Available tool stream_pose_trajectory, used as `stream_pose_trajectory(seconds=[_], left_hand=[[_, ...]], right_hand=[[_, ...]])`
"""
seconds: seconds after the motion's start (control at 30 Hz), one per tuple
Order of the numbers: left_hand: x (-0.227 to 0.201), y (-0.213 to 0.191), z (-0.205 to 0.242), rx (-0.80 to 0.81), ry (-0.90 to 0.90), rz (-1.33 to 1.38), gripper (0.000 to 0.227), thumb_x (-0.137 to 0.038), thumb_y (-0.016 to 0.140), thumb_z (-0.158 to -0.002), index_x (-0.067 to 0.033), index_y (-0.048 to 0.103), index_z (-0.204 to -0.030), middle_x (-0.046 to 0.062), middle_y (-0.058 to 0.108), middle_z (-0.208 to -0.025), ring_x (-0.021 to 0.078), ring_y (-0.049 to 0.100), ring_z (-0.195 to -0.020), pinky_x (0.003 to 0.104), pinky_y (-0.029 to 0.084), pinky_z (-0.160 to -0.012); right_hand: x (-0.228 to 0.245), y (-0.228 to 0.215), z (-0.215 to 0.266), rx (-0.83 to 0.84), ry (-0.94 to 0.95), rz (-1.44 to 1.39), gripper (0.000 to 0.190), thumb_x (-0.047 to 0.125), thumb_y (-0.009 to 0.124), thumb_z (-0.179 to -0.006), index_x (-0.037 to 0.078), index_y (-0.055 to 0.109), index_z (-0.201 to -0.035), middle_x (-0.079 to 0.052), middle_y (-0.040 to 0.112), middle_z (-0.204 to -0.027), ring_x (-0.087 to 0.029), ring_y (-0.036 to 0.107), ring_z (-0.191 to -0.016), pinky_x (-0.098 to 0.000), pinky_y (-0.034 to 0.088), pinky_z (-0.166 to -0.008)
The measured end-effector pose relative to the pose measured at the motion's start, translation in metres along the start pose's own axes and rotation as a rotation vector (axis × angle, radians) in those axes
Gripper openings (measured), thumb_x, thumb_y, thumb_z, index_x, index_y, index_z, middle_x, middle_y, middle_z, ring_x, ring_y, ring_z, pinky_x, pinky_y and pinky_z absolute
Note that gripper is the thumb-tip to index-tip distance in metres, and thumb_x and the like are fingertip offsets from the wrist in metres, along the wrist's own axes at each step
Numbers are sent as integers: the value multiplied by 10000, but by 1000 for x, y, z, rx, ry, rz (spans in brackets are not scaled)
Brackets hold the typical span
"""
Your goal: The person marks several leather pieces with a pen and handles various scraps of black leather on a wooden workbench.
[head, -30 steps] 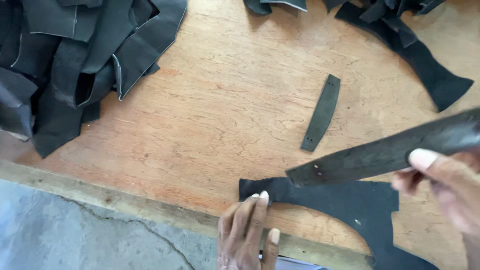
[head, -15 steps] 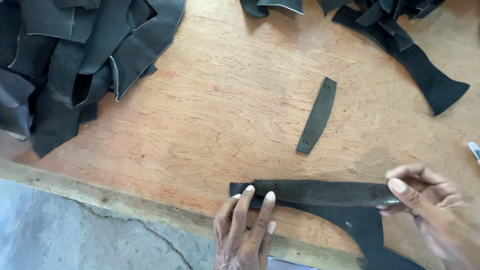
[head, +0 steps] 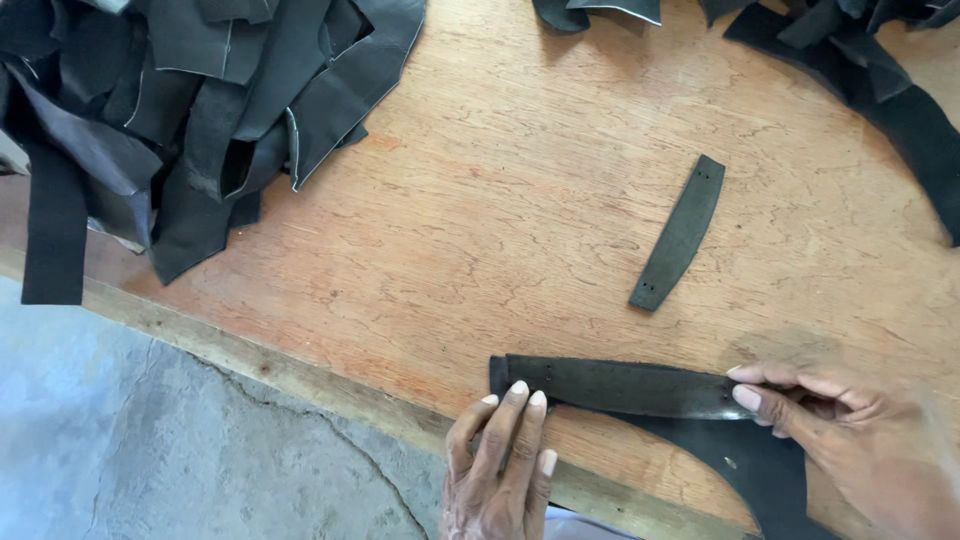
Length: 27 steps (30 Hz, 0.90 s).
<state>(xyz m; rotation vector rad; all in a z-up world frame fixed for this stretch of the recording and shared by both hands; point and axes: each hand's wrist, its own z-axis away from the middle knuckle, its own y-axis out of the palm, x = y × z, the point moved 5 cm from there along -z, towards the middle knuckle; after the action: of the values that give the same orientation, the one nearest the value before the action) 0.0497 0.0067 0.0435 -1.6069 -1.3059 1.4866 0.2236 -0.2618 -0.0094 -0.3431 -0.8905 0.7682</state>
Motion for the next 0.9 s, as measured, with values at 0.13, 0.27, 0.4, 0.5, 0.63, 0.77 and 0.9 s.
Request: stream_pose_trajectory(seconds=[0.13,0.27,0.4,0.5,0.63,0.77,0.9], left_hand=[[2,6,4,78,-59,-13,476,-346,619,-1005,-157,627,-1442,118,524,-1425,324,464,-1279,459,434,-1067],[3,10,2,22,3,-37,404,-315,596,-1005,-169,645,-1379,150,508,-1500,356,434,-1339,460,420,-1082],[6,7,3,-13,35,-6,374,-326,608,-1023,-167,663,-1356,119,532,-1517,299,470,-1364,449,425,-1101],[10,2,0,-20,48,-10,404,-310,627,-996,-104,662,-1342,114,570,-1475,302,495,-1335,465,427,-1080],[20,-5,-4,-55,22,110,420,-244,634,-982,-19,649,-1337,151,610,-1375,308,526,-1302,488,462,-1072],[37,-22,-14,-98,-57,323,401,-122,661,-982,-27,632,-1370,160,623,-1336,288,575,-1248,448,531,-995],[33,-27,-20,-22,-32,242,477,-51,724,-881,-126,694,-1352,147,594,-1299,308,564,-1179,438,540,-956]], right_hand=[[13,-3,0,-2,-211,330,291,189,825,-855,177,845,-1145,-42,697,-935,-170,619,-781,-287,575,-714],[68,-4,42,-226,-795,527,333,314,764,-749,262,798,-1076,7,702,-1125,-132,628,-976,-312,558,-811],[114,41,74,-120,-1125,407,488,334,744,-773,186,715,-1236,-37,643,-1153,-219,594,-1043,-377,550,-843],[126,61,68,77,-1098,254,433,165,780,-775,196,738,-1205,-38,651,-1127,-229,598,-968,-365,568,-793],[126,62,64,130,-1081,260,536,84,777,-717,211,729,-1235,-30,648,-1147,-238,610,-984,-348,573,-802],[129,61,60,204,-1043,312,596,61,770,-726,246,718,-1290,-14,633,-1164,-217,636,-990,-324,577,-811],[131,63,58,251,-986,376,615,134,747,-823,294,675,-1413,-16,626,-1206,-213,632,-1036,-331,563,-854]])
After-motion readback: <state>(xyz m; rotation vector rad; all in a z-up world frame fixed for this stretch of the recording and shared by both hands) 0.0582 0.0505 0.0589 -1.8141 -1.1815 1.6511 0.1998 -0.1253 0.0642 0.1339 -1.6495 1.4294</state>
